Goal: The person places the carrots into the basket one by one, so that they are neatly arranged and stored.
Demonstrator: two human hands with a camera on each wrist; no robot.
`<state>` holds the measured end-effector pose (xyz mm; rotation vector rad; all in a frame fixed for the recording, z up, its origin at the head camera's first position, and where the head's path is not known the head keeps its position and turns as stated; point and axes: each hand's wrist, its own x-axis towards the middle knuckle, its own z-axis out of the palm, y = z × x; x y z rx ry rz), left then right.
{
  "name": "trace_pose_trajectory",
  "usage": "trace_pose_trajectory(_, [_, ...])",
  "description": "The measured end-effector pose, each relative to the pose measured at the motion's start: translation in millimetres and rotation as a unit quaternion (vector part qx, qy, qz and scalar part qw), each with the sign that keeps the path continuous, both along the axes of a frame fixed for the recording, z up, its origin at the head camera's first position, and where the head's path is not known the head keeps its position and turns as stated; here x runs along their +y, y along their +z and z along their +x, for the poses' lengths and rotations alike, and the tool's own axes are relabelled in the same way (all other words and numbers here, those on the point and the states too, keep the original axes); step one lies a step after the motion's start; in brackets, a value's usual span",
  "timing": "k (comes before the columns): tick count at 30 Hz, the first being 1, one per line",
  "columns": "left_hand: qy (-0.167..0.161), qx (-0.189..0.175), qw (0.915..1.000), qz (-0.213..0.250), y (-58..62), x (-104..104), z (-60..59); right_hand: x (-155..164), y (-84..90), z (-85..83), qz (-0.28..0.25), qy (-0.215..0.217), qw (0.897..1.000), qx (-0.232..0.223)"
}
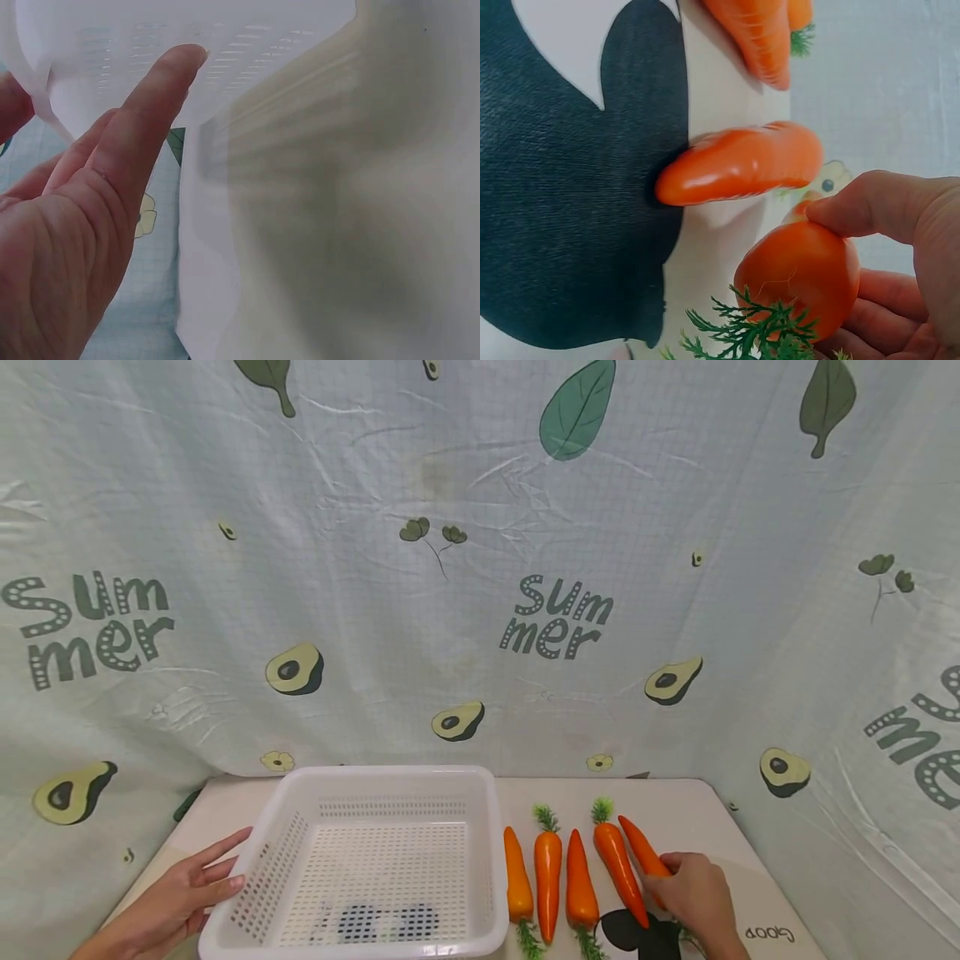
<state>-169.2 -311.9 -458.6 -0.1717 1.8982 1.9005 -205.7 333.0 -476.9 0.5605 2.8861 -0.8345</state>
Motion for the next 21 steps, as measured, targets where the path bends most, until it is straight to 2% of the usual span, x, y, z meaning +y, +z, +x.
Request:
trace_pose_trajectory(10, [0.026,-0.009,0.9995,-0.011,-0.3,3,-0.8,-3,14.9,-0.8,-0.011,0.019,1.000,0.012])
trace_pose_trajectory(21, [0.045,-0.014,0.9987,-0.018,-1.0,6,-0.9,-9,18.0,-2.2,-0.015,0.023,0.999,0.019])
